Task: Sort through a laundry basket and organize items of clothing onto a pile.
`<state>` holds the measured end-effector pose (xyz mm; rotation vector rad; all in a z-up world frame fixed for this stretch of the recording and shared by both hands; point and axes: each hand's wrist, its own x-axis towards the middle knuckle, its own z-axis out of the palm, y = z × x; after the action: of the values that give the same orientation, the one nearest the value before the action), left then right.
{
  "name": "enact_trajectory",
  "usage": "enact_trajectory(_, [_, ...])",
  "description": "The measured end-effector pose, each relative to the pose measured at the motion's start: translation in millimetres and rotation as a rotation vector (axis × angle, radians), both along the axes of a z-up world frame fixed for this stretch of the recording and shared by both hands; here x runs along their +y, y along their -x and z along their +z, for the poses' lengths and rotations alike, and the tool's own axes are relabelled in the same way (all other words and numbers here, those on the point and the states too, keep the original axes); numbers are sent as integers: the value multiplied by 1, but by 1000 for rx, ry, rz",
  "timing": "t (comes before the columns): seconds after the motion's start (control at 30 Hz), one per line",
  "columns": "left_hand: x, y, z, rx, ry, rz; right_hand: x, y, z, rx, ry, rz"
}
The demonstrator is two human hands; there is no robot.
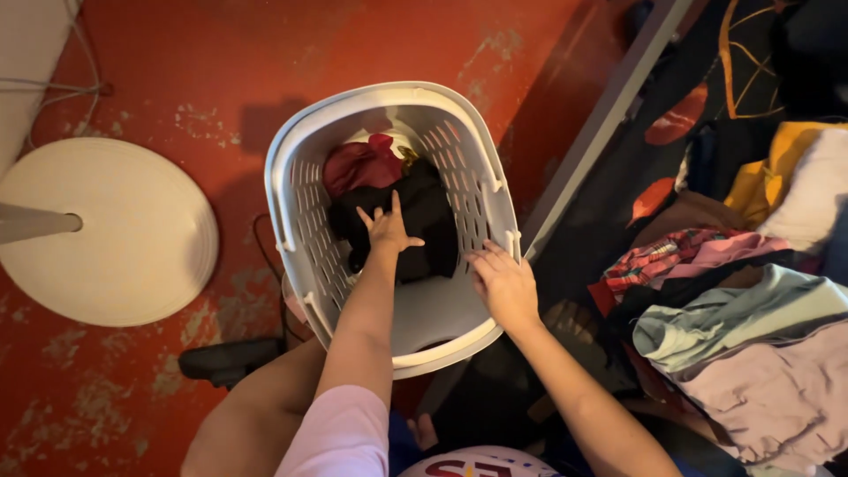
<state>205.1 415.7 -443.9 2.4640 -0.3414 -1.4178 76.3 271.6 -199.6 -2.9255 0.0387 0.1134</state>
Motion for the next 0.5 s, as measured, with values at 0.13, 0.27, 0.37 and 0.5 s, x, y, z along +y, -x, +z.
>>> enact_trajectory(0.13, [-5, 15, -45, -28, -14, 6, -1, -1, 0, -2, 15, 8])
enact_trajectory(0.27, [-10, 36, -46, -455, 141, -384, -2, 4, -7, -25, 12, 2])
enact_trajectory(0.37, [-21, 58, -14, -196, 195, -555, -3, 5, -11, -39, -3, 21])
enact_trajectory(0.5, [-24, 70, 9, 38, 314, -219, -4, 5, -14, -77, 14, 16])
